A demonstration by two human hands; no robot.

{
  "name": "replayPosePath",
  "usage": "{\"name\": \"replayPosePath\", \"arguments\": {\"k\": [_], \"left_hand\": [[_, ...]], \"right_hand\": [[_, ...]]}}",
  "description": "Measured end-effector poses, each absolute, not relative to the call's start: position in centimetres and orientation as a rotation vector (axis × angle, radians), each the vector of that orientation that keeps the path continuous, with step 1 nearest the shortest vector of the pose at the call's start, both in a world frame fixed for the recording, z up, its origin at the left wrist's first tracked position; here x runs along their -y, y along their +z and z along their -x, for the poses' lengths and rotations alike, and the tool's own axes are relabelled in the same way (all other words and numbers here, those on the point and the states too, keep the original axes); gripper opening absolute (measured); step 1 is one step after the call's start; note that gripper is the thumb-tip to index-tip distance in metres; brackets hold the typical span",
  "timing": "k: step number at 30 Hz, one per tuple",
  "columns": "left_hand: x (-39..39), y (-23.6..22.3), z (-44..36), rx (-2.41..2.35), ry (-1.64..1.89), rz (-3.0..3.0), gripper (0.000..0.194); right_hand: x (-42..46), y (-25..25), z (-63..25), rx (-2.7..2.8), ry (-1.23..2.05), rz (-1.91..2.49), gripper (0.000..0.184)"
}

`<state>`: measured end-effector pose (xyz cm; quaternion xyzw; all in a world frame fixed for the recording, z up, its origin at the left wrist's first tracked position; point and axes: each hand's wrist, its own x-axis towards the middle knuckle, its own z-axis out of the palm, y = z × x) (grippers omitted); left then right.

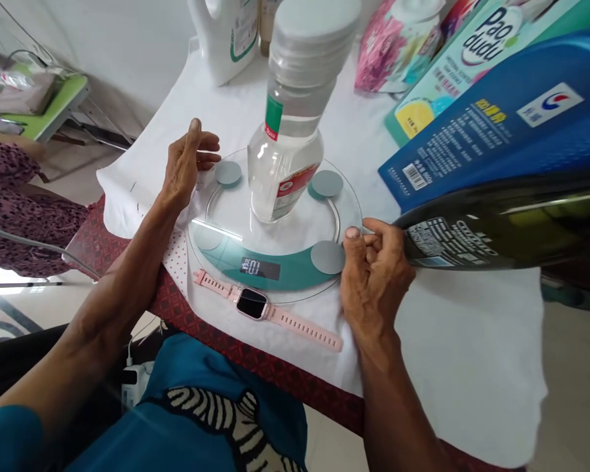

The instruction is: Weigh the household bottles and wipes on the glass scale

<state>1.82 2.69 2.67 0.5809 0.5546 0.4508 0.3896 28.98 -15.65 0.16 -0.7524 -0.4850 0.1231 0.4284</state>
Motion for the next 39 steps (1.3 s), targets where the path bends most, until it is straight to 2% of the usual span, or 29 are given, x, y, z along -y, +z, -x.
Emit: {"name": "replayPosePath", "arguments": {"k": [14, 18, 25, 27, 32, 33, 34, 37, 39], "left_hand": [[-2.9, 2.2, -1.9, -1.384, 1.185, -1.448, 0.050], [-3.0, 2.2, -1.7, -1.399, 1.223, -1.497, 0.049], [-0.5, 5.8, -2.1, -1.305, 1.418, -1.724, 0.049], [1.2, 7.5, -2.9, -1.181, 1.387, -1.803, 0.057], [5.0, 9.0, -6.1, -0.967, 1.170, -2.057, 0.109], [5.4, 8.9, -6.8, -0.994, 1.170, -2.071, 0.111], [5.7, 8.6, -7.3, -1.044, 1.165, -2.074, 0.104], [6.1, 8.2, -8.4, -1.232, 1.092, -2.029, 0.060], [6.0, 8.4, -8.7, -1.318, 1.053, -1.968, 0.043]], "right_hand": [[16.0, 0.6, -28.9, 1.232, 0.318, 1.878, 0.050], [15.9, 0.6, -28.9, 1.225, 0.339, 1.887, 0.053], [15.8, 0.6, -29.1, 1.189, 0.412, 1.875, 0.062], [15.6, 0.4, -29.3, 1.175, 0.444, 1.845, 0.067], [15.3, 0.3, -29.7, 1.168, 0.481, 1.799, 0.069], [15.3, 0.4, -29.8, 1.169, 0.490, 1.802, 0.069], [15.3, 0.5, -29.8, 1.171, 0.496, 1.805, 0.069], [15.4, 0.6, -29.8, 1.187, 0.489, 1.794, 0.069], [15.4, 0.6, -29.8, 1.191, 0.470, 1.772, 0.068]]}}
